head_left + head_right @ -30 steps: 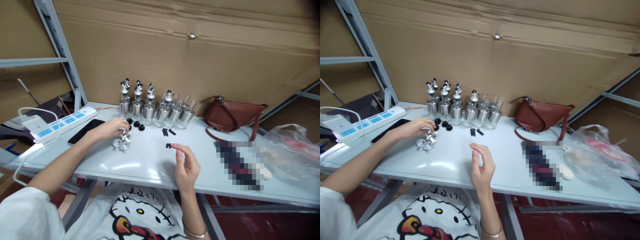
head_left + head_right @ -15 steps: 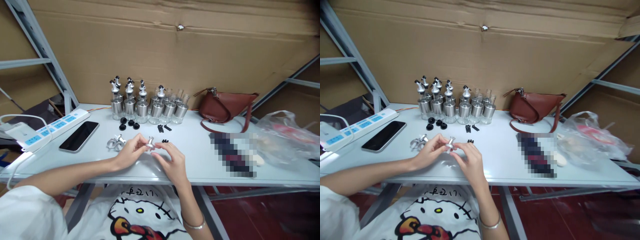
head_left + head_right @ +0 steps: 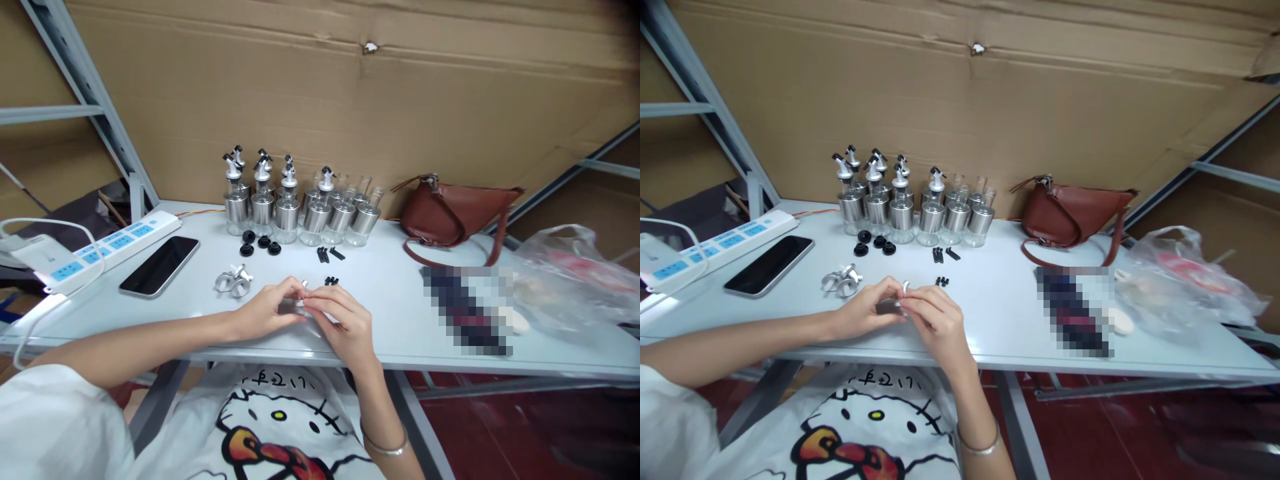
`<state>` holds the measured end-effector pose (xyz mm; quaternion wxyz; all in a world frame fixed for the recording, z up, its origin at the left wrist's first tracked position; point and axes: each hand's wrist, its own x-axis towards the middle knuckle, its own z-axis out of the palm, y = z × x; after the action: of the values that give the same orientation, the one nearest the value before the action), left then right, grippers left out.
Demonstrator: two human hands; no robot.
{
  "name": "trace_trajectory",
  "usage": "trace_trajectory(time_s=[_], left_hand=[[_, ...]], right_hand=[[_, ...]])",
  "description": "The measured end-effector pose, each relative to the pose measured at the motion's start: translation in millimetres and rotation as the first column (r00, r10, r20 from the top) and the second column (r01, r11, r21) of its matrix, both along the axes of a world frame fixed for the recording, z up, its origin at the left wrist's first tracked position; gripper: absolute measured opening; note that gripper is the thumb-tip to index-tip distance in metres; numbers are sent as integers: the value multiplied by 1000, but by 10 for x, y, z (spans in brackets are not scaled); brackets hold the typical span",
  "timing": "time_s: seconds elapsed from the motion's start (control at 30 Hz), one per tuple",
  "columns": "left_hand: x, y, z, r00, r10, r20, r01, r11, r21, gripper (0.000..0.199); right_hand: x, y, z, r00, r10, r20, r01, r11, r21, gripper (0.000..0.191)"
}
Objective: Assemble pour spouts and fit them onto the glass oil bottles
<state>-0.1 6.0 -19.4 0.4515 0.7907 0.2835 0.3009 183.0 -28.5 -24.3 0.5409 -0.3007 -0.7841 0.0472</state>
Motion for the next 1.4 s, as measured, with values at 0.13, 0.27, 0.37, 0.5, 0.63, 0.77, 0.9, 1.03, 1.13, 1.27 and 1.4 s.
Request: trace_trajectory(time_s=[0.13,0.27,0.37,0.5,0.63,0.77,0.9,1.03,1.13,1.27,1.4], left_hand=[[-2,6,-17,1000,14,-18,-14,1000,6,24],[-2,8,-48,1000,16,-17,-15,999,51,26],[-5,14,-47,1000,15,15,-17,993,117,33],[-16,29,-10,999,38,2,-37,989,141,28],[-23,36,9,997,67,33,-71,990,119,24],[-15,35,-9,994,75,75,-80,994,73,23],[-9,36,-22,993,75,95,-79,996,44,23],[-9,36,-20,993,70,92,-73,997,31,24],[-7,37,-15,993,70,97,-74,997,36,23],[-3,38,-7,991,54,121,-59,998,34,20],[-2,34,-22,989,45,140,-40,999,-36,22]], right_hand=[[0,2,-6,1000,9,-4,-9,1000,12,16],[-17,2,-9,1000,1,-8,-1,1000,6,16],[-18,-10,2,1000,2,-19,-2,1000,1,13],[86,0,-11,938,-342,-52,340,939,-41,11],[289,70,-104,752,-649,111,658,733,-172,18],[382,119,-198,756,-599,266,654,710,-260,24],[327,123,-218,806,-500,315,586,748,-312,26],[290,118,-204,803,-477,357,587,736,-338,26],[299,110,-192,827,-443,345,553,750,-363,21],[302,93,-158,872,-383,305,481,785,-391,14],[236,70,-113,884,-348,312,455,791,-409,15]])
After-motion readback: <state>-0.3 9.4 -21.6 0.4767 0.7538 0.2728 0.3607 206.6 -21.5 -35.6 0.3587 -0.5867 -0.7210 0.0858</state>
